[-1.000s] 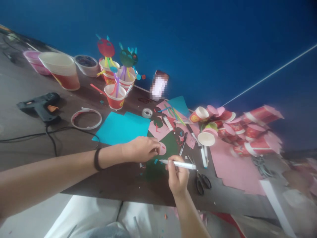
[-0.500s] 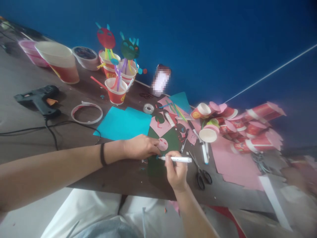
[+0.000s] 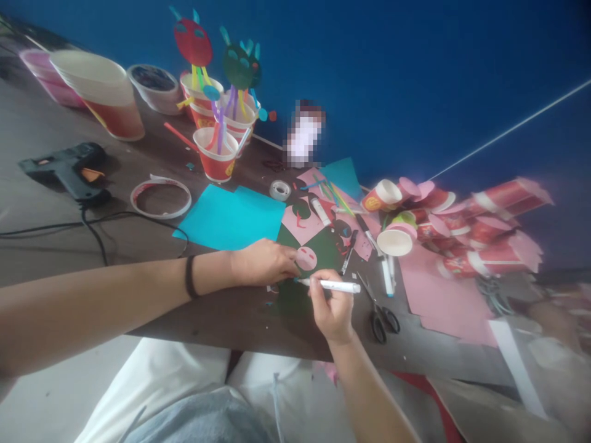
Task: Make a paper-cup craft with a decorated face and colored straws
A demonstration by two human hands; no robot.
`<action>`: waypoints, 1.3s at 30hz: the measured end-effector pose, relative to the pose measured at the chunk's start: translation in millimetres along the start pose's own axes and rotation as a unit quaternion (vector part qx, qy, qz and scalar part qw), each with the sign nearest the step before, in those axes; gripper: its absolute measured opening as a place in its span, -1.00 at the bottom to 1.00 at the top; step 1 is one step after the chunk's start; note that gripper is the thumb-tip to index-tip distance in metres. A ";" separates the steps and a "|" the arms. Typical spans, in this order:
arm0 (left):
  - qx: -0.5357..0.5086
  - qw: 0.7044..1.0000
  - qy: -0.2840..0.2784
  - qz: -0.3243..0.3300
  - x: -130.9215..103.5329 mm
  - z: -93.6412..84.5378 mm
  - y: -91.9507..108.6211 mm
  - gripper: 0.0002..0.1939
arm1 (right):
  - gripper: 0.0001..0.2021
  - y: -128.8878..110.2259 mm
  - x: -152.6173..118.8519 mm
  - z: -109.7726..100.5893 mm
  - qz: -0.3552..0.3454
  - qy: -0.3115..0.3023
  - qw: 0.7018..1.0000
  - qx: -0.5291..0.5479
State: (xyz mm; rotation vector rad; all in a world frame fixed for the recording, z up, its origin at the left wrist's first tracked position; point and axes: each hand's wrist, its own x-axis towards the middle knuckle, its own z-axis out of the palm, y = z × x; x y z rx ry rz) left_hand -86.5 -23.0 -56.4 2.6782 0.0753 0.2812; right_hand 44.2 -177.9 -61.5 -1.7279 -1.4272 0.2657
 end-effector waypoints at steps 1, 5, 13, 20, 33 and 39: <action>0.005 1.000 -0.001 -0.004 0.3 0.2 -0.2 -0.82 | -0.92 0.2 -0.1 0.2 0.002 -0.001 1.000 -0.001; 0.008 1.000 -0.014 -0.016 2.3 -0.5 -1.7 -0.81 | -0.93 1.5 -0.7 0.9 0.007 -0.002 1.000 -0.001; -0.005 1.000 -0.015 -0.012 3.8 -0.3 -4.0 -0.80 | -0.94 2.1 0.5 1.5 0.001 -0.007 1.000 -0.004; 0.014 1.000 -0.016 -0.005 2.6 0.9 -5.6 -0.80 | -0.95 3.8 0.6 1.8 -0.005 -0.015 1.000 -0.009; 0.008 1.000 -0.022 -0.012 2.8 0.8 -6.7 -0.82 | -0.95 5.3 0.3 2.6 -0.010 -0.024 1.000 -0.005; 0.009 0.996 -0.014 -0.084 5.8 -0.8 -0.4 -0.82 | -0.95 5.6 0.2 2.3 -0.011 -0.031 0.999 0.000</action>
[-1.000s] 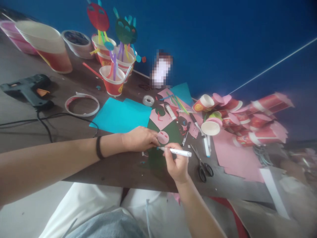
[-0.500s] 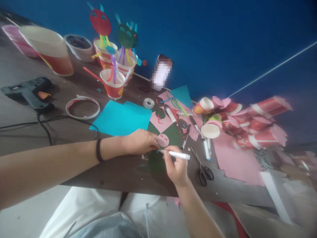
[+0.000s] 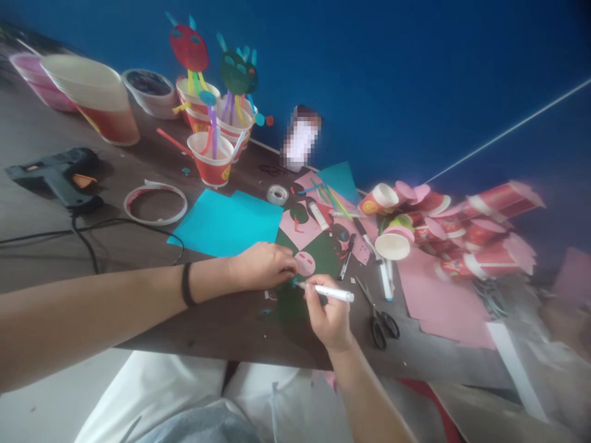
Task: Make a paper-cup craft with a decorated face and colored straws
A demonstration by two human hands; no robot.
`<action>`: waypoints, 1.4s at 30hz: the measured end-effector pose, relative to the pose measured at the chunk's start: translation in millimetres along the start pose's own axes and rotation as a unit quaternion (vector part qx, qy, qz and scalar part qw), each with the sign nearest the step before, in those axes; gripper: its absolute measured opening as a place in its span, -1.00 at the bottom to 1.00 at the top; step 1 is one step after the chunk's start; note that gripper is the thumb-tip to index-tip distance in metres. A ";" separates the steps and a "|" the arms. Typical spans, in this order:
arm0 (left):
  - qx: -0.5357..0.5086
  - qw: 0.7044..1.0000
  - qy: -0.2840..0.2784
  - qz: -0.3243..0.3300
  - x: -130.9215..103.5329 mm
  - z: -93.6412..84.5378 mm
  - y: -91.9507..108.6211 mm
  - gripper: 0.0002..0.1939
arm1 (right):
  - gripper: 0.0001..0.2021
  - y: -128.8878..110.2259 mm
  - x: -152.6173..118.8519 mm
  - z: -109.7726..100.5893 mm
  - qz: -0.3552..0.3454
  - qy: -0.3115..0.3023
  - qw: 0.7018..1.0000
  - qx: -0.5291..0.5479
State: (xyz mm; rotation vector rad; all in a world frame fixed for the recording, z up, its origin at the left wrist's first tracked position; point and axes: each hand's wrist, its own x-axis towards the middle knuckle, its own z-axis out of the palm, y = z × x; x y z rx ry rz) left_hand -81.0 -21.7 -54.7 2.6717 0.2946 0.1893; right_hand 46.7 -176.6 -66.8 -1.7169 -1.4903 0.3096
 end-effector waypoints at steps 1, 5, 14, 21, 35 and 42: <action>0.006 1.000 0.003 -0.019 0.8 0.2 2.0 -0.84 | -0.95 0.1 -0.2 -0.1 0.000 -0.001 1.000 0.001; 0.028 0.997 0.006 -0.077 5.1 0.3 8.9 -0.88 | -0.94 0.7 -1.4 -0.2 0.001 -0.004 1.000 0.001; 0.021 0.994 -0.001 -0.109 7.3 -0.2 9.5 -0.86 | -0.93 1.7 -1.9 0.9 0.007 -0.006 1.000 0.006; 0.017 0.992 -0.006 -0.123 8.4 -1.2 11.0 -0.87 | -0.94 0.3 -2.7 0.2 0.009 0.012 1.000 0.012; 0.020 0.992 -0.010 -0.121 8.2 -3.8 12.6 -0.89 | -0.94 -1.8 -1.1 0.0 0.008 0.008 1.000 0.001; 0.022 0.993 -0.010 -0.119 8.1 -4.1 12.7 -0.88 | -0.93 -2.7 -0.3 0.3 0.013 -0.001 1.000 0.000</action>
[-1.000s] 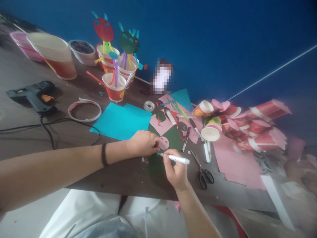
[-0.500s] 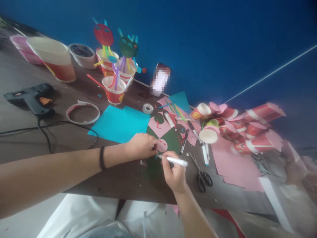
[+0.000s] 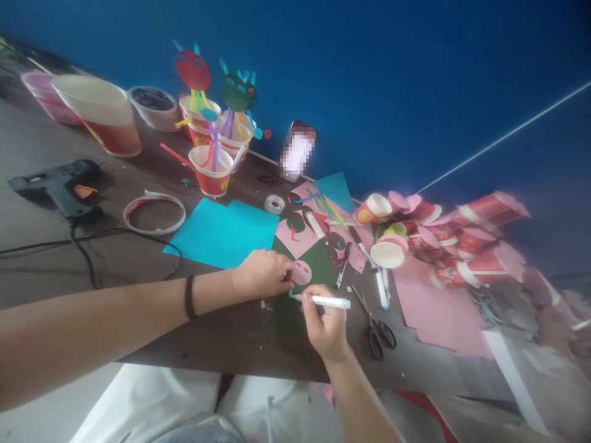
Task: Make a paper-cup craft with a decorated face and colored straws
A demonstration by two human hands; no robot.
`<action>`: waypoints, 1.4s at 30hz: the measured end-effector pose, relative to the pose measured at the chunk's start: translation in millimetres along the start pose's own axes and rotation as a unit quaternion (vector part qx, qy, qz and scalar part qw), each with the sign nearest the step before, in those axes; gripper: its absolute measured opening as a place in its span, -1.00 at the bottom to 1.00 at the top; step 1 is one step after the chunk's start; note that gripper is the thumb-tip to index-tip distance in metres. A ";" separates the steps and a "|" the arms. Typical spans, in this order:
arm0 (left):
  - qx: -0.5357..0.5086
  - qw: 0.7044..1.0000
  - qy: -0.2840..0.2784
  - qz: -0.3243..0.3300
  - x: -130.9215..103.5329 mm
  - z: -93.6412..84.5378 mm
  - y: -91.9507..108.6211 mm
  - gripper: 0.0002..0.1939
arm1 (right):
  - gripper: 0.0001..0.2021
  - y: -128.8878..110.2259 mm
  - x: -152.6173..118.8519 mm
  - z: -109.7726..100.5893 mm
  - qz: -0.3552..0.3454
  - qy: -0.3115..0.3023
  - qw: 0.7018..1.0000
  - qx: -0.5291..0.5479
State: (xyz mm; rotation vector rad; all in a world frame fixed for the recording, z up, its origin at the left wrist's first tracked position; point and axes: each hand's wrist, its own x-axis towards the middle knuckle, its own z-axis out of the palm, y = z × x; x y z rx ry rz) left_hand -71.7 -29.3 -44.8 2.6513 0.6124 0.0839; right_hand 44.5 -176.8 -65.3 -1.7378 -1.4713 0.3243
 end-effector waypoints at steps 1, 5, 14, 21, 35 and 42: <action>-0.002 1.000 0.000 0.001 -0.2 0.1 -0.2 -0.89 | -0.93 -0.1 -0.3 -0.2 -0.001 0.002 1.000 0.001; -0.004 1.000 0.001 0.002 -0.5 0.5 -0.7 -0.89 | -0.93 -0.2 -0.4 -0.3 -0.006 0.020 1.000 0.000; 0.003 1.000 0.003 0.009 -0.7 -0.5 -0.5 -0.88 | -0.92 0.1 0.6 0.6 0.000 0.020 1.000 -0.009; -0.001 1.000 0.006 0.004 -1.1 0.5 -0.9 -0.91 | -0.91 0.9 0.9 1.0 0.000 0.018 1.000 -0.009; -0.006 1.000 0.007 0.005 -1.5 -0.3 -0.4 -0.90 | -0.90 -0.8 1.4 1.1 0.000 0.027 1.000 -0.014; -0.005 1.000 0.008 0.002 -1.3 0.6 -0.3 -0.89 | -0.90 -1.6 -0.1 0.8 0.000 0.024 1.000 -0.007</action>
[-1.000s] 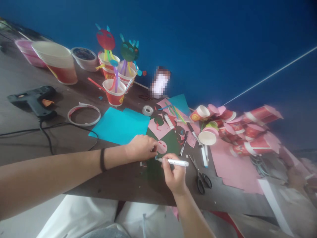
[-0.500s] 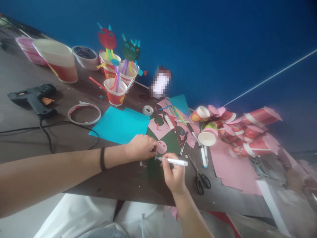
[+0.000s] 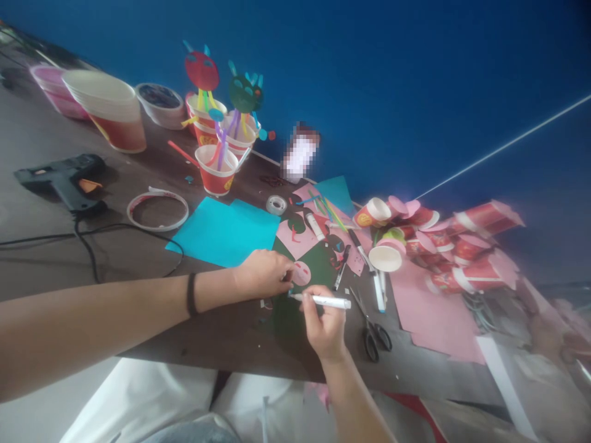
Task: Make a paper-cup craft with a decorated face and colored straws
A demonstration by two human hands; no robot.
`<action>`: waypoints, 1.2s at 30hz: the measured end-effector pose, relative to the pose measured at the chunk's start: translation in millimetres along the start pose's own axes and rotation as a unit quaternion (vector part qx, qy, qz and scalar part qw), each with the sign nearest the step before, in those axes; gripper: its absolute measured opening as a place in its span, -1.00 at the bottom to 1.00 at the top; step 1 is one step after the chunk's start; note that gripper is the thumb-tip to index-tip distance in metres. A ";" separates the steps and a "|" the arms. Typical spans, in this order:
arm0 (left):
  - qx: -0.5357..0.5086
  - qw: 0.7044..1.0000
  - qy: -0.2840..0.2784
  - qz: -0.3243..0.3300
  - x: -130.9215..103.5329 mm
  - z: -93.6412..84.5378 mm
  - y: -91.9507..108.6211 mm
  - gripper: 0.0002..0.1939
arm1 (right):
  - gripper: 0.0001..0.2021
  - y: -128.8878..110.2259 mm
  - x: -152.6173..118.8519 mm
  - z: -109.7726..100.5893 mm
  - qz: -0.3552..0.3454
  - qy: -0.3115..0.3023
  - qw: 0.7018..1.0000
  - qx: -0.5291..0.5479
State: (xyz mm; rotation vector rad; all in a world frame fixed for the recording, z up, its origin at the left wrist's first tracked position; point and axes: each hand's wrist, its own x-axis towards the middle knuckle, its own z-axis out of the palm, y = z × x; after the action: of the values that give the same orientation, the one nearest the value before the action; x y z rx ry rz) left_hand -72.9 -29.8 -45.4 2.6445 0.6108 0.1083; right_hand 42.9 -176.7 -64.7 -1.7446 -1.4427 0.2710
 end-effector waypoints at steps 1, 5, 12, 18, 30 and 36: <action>0.000 1.000 0.000 -0.001 0.0 0.2 -0.1 -0.90 | -0.90 -0.2 0.1 -0.1 0.000 0.001 1.000 0.001; -0.006 1.000 -0.003 0.002 -0.3 0.0 -0.4 -0.90 | -0.91 0.0 0.5 -0.3 -0.001 -0.004 1.000 0.002; -0.002 1.000 0.002 0.009 0.1 0.7 -1.1 -0.89 | -0.92 0.6 0.3 0.2 0.006 -0.007 1.000 0.004; 0.000 1.000 -0.005 0.004 0.5 0.9 -0.7 -0.88 | -0.92 -0.1 1.0 -0.2 0.008 -0.004 1.000 0.010; -0.003 1.000 0.004 0.003 0.1 2.5 -2.2 -0.90 | -0.88 5.1 -1.1 -5.0 0.032 0.068 0.996 0.048; 0.010 1.000 0.018 -0.009 -0.4 4.8 -4.2 -0.90 | -0.84 13.2 2.5 -10.9 0.082 0.129 0.988 0.024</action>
State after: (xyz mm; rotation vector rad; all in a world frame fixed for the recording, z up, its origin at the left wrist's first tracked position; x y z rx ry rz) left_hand -74.1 -28.4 -51.5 2.6606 0.6493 0.1462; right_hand 59.9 -179.3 -66.3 -1.7891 -1.1023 0.1567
